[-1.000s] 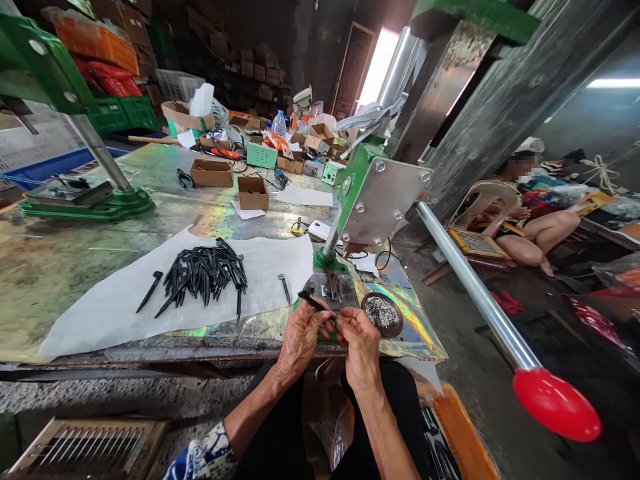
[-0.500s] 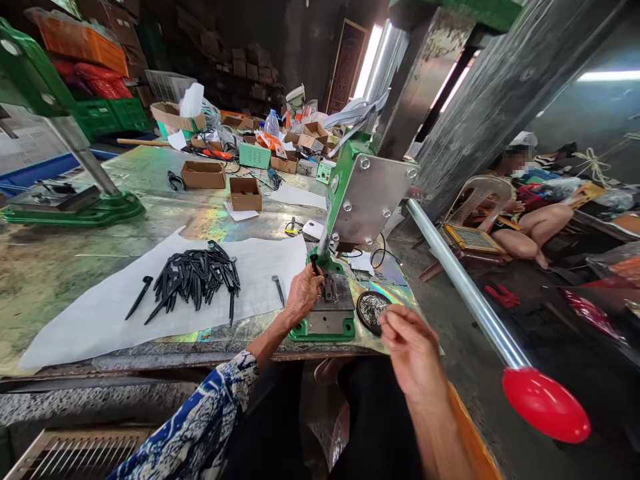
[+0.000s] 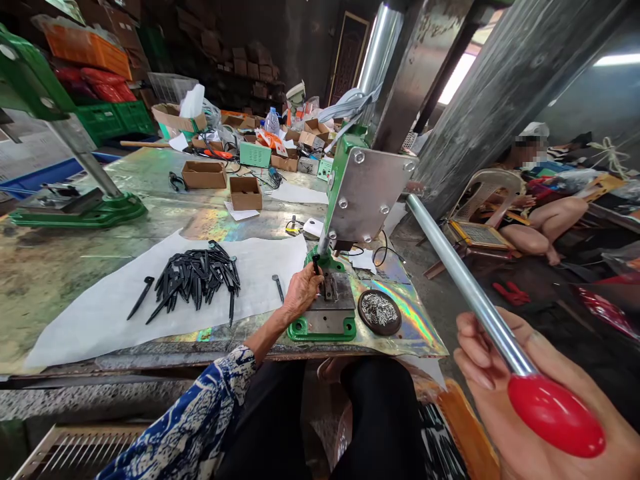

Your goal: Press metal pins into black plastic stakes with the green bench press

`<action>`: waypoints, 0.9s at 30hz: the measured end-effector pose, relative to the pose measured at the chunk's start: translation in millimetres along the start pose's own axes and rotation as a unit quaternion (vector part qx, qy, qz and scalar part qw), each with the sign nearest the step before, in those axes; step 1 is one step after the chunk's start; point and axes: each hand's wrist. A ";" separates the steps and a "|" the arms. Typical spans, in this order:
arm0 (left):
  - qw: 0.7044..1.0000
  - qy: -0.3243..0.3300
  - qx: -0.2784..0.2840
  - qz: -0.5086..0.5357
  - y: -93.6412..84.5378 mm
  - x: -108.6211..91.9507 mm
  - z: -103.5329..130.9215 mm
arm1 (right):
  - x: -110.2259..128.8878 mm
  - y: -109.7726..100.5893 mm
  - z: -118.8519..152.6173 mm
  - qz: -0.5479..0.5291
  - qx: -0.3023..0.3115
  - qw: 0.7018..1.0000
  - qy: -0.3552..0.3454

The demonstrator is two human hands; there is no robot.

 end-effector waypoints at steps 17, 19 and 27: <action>1.000 0.002 0.006 -0.025 0.9 -3.8 -2.1 | 1.5 -7.0 -3.1 0.008 0.003 1.000 -0.004; 1.000 0.004 0.008 -0.022 0.8 -3.0 -2.3 | 0.4 -7.4 -3.5 0.008 0.006 1.000 -0.004; 0.999 0.002 0.013 -0.049 0.2 -5.1 -3.8 | 2.7 -6.0 -4.3 0.020 0.031 0.999 -0.014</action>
Point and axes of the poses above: each hand's wrist, its own z-axis away from the middle knuckle, its own y-axis out of the palm, x = y × z, and after that the axes turned 2 degrees about y, right-handed
